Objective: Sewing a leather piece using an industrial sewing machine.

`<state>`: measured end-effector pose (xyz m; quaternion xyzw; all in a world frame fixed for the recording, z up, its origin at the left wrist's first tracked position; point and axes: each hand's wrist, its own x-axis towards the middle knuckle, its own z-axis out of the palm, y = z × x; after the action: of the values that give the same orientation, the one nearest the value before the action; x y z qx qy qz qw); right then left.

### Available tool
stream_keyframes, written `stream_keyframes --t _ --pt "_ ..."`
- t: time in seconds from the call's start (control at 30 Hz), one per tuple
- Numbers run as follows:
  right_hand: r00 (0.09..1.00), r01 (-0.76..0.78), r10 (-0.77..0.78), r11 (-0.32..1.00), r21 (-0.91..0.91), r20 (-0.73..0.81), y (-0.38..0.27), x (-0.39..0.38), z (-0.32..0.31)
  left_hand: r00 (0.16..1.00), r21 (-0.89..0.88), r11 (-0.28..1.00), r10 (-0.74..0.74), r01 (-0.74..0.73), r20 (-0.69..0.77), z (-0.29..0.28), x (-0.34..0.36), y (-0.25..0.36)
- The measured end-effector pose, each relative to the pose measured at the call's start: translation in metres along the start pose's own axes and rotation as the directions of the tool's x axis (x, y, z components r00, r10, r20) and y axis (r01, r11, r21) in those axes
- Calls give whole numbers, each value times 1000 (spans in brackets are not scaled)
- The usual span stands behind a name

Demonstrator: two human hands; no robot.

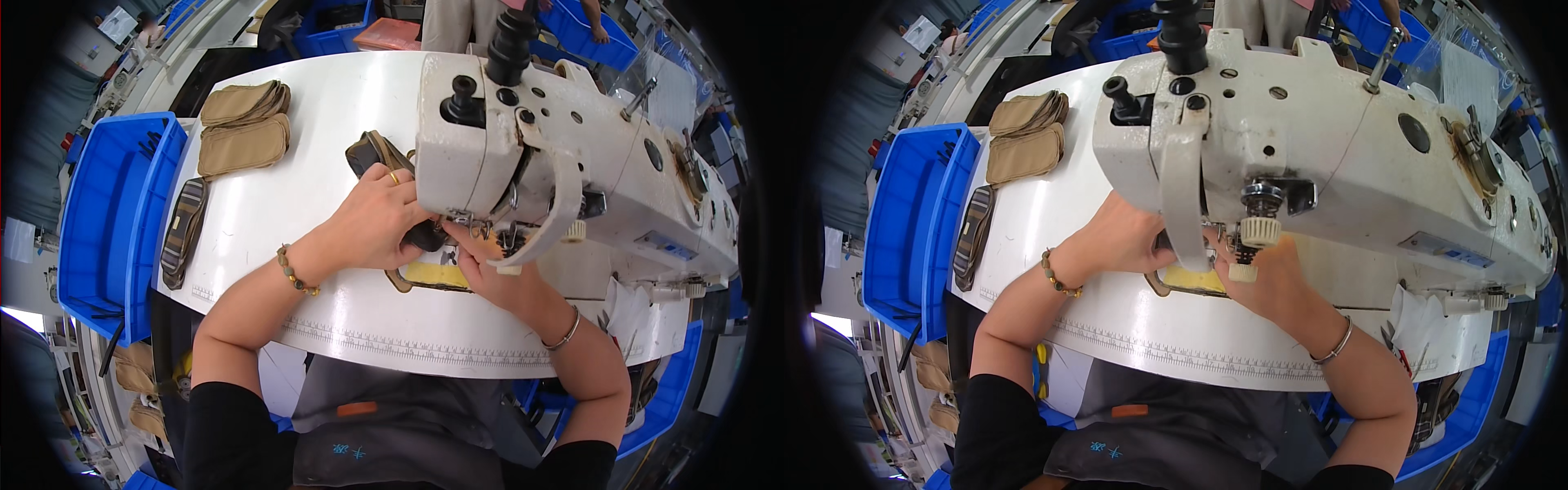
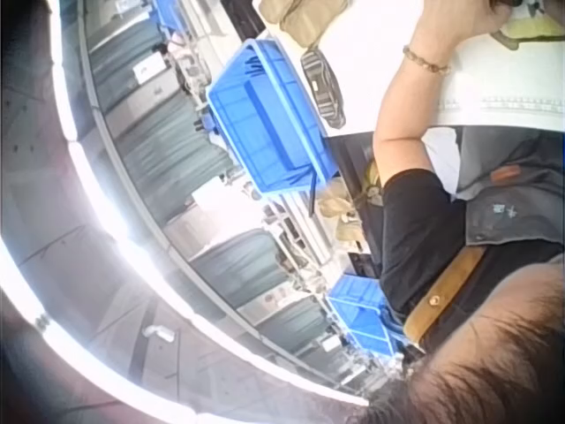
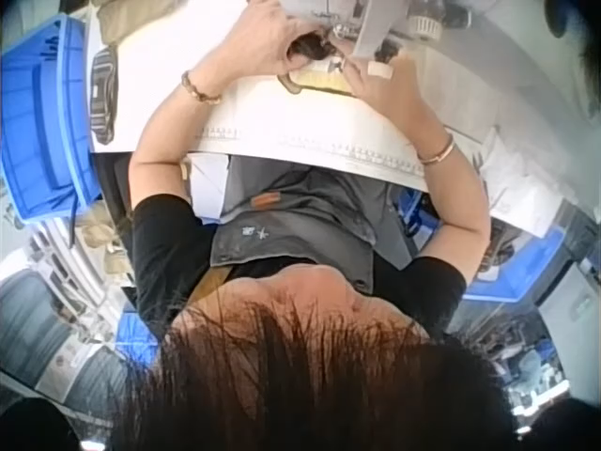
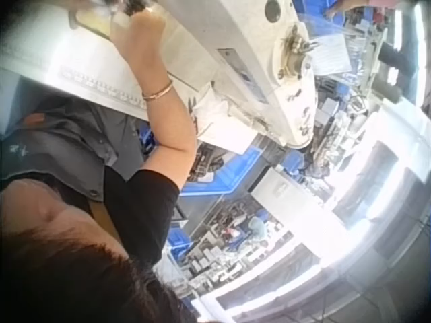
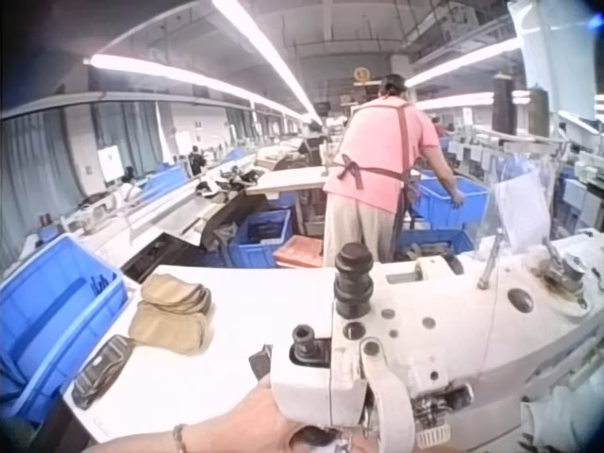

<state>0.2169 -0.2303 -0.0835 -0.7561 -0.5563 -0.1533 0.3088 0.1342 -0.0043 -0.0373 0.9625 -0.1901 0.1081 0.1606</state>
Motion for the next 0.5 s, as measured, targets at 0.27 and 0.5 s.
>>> stream_keyframes --t 0.27,0.5 --pt "997 -62 66 995 84 -43 -1 1 1 860 348 923 305 -161 -410 4 -5 10" --pt "992 -130 129 986 106 9 -5 -1 -1 962 249 948 236 -198 -136 -2 -2 12"
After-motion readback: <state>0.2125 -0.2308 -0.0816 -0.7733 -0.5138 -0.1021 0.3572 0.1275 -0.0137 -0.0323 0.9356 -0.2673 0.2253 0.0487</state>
